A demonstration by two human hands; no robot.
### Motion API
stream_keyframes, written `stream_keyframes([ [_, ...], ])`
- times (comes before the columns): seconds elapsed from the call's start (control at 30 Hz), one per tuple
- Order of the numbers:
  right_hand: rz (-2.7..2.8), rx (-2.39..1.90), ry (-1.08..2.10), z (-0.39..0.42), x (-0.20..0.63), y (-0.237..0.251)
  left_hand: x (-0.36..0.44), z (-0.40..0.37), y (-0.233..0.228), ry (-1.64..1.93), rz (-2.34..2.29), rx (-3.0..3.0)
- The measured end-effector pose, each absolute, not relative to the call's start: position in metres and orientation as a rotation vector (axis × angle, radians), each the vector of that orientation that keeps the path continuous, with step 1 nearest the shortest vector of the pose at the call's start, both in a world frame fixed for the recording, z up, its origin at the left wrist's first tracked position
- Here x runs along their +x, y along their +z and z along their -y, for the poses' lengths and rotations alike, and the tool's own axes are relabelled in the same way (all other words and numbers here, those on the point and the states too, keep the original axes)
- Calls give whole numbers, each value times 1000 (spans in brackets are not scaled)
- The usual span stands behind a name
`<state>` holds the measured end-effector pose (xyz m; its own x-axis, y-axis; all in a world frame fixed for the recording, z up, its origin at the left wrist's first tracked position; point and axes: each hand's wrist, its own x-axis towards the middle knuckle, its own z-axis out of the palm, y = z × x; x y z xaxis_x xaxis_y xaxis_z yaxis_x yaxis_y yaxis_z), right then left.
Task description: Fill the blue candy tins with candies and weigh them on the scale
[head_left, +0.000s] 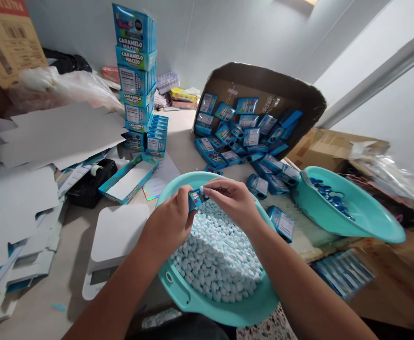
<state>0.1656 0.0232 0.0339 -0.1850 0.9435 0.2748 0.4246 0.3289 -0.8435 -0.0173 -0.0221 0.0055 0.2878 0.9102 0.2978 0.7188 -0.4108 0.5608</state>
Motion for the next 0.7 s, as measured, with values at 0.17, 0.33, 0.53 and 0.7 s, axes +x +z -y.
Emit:
stream_keyframes([
  [0.17,1840,-1210,716,-24,167,35,-17,22,6,827,-1464,2259],
  [0.33,1915,-1144,690,-24,168,32,-17,21,7,816,-1490,2273],
  [0.53,1781,-1263,718,-24,168,27,-17,21,3,849,-1496,2284],
  [0.7,1838,-1352,619,-22,167,29,-17,21,3,848,-1505,2273],
])
